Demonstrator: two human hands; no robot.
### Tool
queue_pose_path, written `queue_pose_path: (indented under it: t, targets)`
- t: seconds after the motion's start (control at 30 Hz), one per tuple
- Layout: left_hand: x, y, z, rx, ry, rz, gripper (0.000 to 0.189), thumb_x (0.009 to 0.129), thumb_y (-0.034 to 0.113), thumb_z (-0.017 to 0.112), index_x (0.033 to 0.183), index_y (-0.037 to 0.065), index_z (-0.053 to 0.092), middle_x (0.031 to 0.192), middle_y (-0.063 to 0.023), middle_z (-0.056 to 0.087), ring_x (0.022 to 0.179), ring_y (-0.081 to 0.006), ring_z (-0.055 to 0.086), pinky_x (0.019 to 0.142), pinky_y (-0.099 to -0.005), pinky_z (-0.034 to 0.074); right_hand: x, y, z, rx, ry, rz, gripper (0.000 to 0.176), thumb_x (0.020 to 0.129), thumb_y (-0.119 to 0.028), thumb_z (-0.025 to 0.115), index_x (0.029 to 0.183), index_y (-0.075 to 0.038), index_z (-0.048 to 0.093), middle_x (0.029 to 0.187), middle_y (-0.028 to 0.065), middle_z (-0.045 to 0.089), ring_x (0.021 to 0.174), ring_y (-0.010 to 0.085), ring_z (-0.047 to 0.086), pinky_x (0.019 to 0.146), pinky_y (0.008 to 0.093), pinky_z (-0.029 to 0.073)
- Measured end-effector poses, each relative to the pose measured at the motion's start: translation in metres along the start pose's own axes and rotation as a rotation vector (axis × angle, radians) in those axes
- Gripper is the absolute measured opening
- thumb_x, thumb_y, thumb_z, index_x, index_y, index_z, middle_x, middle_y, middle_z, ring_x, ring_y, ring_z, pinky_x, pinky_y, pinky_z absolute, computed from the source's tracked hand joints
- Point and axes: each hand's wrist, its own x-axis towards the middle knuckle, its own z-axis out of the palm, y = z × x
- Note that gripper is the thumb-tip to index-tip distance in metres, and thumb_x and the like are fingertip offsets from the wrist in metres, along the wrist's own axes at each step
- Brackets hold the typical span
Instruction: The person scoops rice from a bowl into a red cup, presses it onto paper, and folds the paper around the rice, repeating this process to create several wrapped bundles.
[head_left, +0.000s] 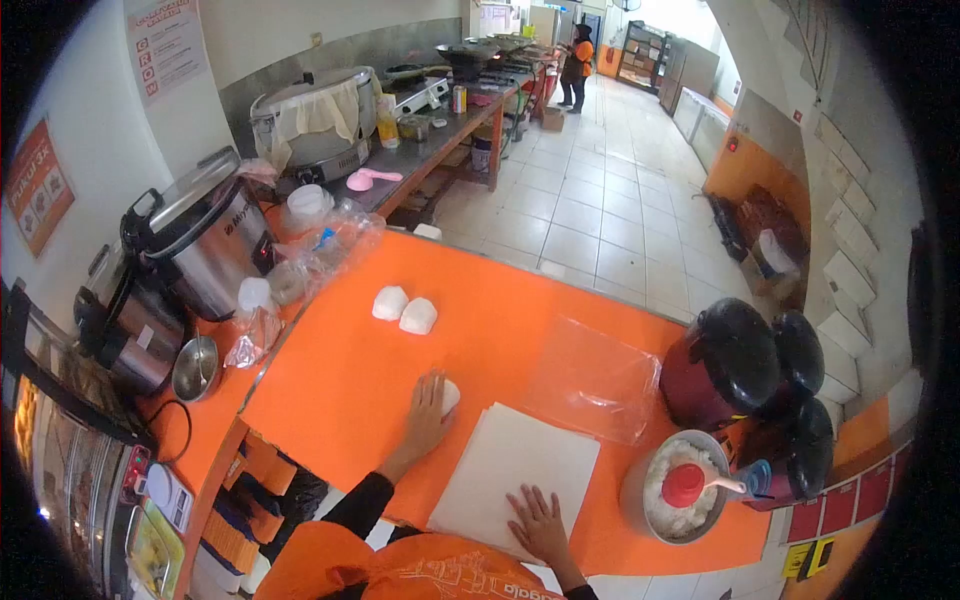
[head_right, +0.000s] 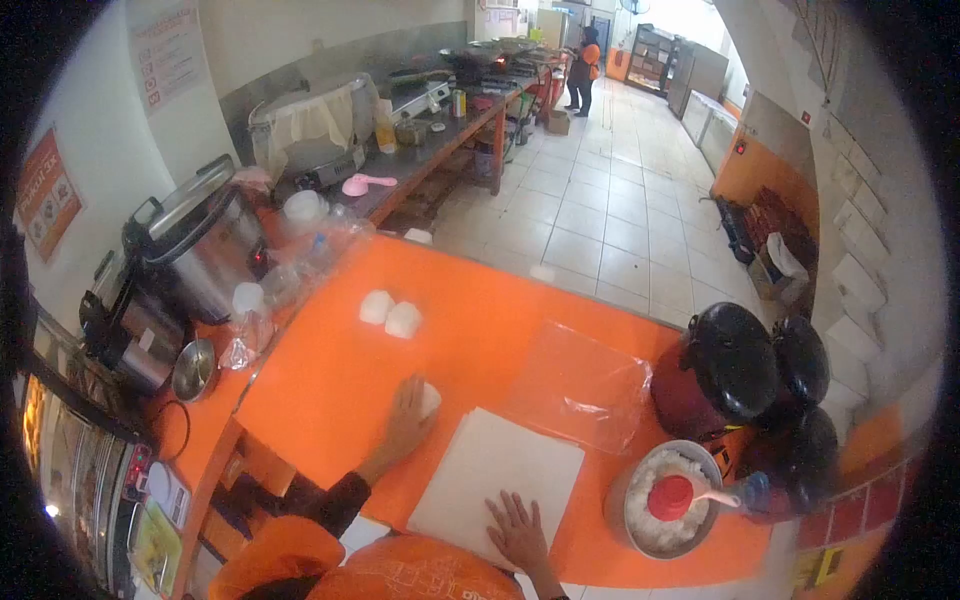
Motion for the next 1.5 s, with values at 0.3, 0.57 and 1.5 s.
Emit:
queue_pose_path:
  t: [0.3, 0.57, 1.5]
  targets:
    - [0.136, -0.033, 0.053, 0.354, -0.014, -0.078, 0.074, 0.087, 0.034, 0.058, 0.143, -0.001, 0.026, 0.149, -0.0196, 0.027, 0.137, -0.0386, 0.026, 0.113, -0.0547, 0.015, 0.007, -0.006, -0.01, 0.07, 0.012, 0.029, 0.056, 0.093, -0.043, 0.049, 0.143, -0.024, 0.037, 0.147, 0.0118, 0.035, 0.136, 0.0317, 0.033, 0.106, 0.0617, 0.023]
    - [0.145, -0.023, 0.03, 0.279, -0.047, -0.226, 0.074, 0.087, 0.041, 0.056, 0.145, 0.003, 0.028, 0.151, -0.0193, 0.024, 0.141, -0.0392, 0.016, 0.109, -0.0632, 0.012, 0.006, -0.009, -0.019, -0.024, 0.079, 0.024, 0.057, 0.094, -0.041, 0.047, 0.144, -0.016, 0.035, 0.146, 0.0113, 0.037, 0.135, 0.0278, 0.035, 0.107, 0.0591, 0.025]
    - [0.065, 0.421, -0.015, -0.617, -0.685, 0.732, 0.077, 0.067, 0.034, 0.08, 0.132, 0.015, 0.044, 0.131, -0.016, 0.046, 0.121, -0.0366, 0.046, 0.1, -0.0471, 0.04, -0.13, 0.241, -0.236, -0.7, -0.044, 0.343, 0.025, 0.077, -0.023, 0.062, 0.096, -0.009, 0.068, 0.114, 0.018, 0.061, 0.121, 0.0319, 0.05, 0.093, 0.0496, 0.043]
